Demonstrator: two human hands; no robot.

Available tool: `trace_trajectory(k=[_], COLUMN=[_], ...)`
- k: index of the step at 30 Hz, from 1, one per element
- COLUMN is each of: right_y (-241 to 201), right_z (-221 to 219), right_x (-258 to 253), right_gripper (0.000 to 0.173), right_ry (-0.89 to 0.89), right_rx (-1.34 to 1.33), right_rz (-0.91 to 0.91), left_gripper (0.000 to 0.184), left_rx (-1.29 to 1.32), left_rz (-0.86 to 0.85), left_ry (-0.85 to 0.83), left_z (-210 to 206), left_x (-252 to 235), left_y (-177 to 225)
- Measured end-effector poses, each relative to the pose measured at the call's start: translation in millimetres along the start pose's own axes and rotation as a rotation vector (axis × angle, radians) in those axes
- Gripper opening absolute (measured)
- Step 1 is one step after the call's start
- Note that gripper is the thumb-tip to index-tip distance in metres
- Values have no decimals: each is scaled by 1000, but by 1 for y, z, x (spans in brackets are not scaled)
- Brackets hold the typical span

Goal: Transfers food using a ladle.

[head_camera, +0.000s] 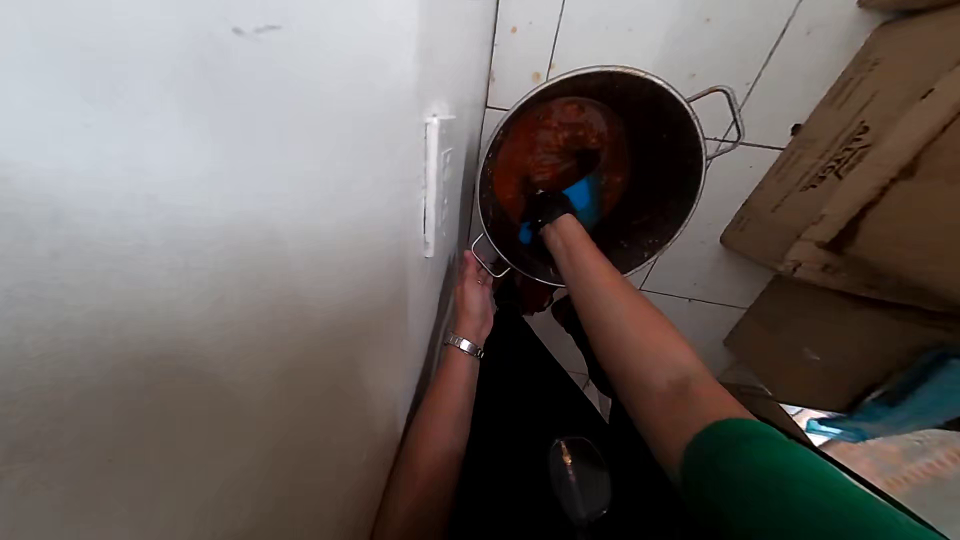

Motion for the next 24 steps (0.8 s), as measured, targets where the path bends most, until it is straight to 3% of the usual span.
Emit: trace_trajectory(k=[1,2,5,8,13,19,24], right_y=[1,-3,-26,-30,3,16,16], right_z=[3,8,19,18,14,8,27], right_x=[-2,-7,-31,-57,-61,-60,-60], right_gripper=[33,35,42,41,63,67,54], right_ry=[14,-1,-92,-59,89,-111,-254], right_rx=[-106,-46,494,598,295,537,715], right_rz=[-12,-34,-120,-156,-166,-157,-97], left_gripper=[56,55,52,51,52,49,52], left_rx=[28,45,102,131,157,197,224], left_rz=[1,4,14,16,-3,-52,-43], left_ry=[3,6,9,1,-25,-57,-52], left_z=[-1,-3,-7,-11,-18,-19,-18], left_x=[1,2,3,3,3,2,2], left_y=[1,1,6,7,5,5,4])
Point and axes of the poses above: each hand's wrist, its own x-axis away from the middle knuckle, its own z-axis out of the back of the hand, y = z × x, the point moved 7 cm from there along -x, towards the middle knuckle, and after that the axes turned 9 degrees about -y, right-handed, at the moved point
